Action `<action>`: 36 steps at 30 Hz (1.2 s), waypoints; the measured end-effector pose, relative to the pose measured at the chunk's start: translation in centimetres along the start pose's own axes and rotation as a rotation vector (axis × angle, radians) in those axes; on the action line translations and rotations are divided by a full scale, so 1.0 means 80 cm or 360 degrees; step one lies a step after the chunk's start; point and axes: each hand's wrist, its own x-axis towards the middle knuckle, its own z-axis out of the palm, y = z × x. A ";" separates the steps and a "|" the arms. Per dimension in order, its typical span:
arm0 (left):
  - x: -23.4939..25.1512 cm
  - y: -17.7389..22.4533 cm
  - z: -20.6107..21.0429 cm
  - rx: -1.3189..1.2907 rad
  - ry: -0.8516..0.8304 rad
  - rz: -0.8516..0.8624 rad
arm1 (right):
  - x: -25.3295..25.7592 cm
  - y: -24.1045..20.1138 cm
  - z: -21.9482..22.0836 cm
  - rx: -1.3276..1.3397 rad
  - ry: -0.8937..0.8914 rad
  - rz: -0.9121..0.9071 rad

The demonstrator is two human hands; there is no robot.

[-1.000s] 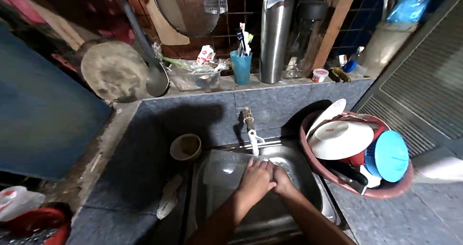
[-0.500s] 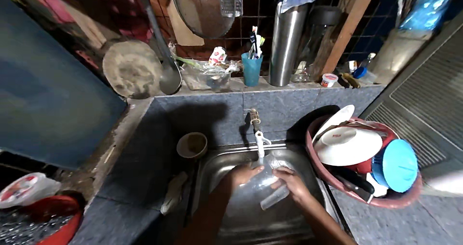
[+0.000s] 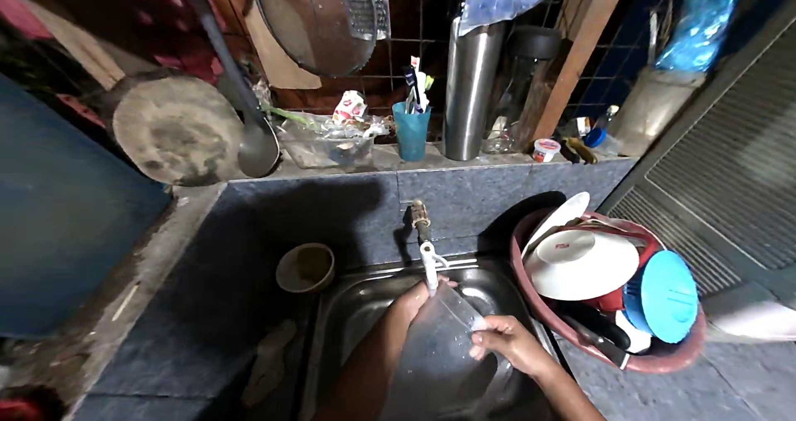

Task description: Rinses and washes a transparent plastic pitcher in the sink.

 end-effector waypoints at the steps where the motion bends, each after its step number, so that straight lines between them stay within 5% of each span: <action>1: 0.001 0.005 -0.002 -0.0075 -0.0006 -0.0030 | 0.002 -0.009 0.001 -0.0215 -0.0061 -0.0003; 6: -0.005 0.034 -0.010 0.0475 -0.0181 -0.0095 | 0.005 -0.063 0.011 -0.1493 -0.0606 0.0071; 12: -0.015 0.035 0.026 0.1857 -0.0060 0.0188 | 0.008 -0.091 0.033 -0.1927 -0.0990 0.0156; 16: -0.031 0.037 0.031 0.2232 0.0004 0.0001 | 0.003 -0.084 0.022 -0.1952 -0.1007 -0.0002; 24: -0.069 0.080 -0.023 0.1711 -0.0357 -0.0118 | -0.005 -0.055 -0.003 -0.1645 -0.0662 -0.0479; 27: -0.098 0.113 -0.020 0.2032 -0.0308 -0.0138 | 0.008 -0.046 -0.013 -0.1054 -0.0324 -0.0329; 30: -0.111 0.121 -0.009 0.2424 -0.0226 -0.0171 | 0.056 -0.026 -0.009 -0.1208 0.0023 -0.0024; 32: -0.115 0.120 0.001 0.2508 -0.0150 -0.0202 | 0.089 -0.010 0.005 -0.1206 -0.0046 0.0251; 36: -0.126 0.122 0.016 0.2516 0.0073 -0.0329 | 0.140 0.003 0.045 -0.1088 -0.0127 0.0328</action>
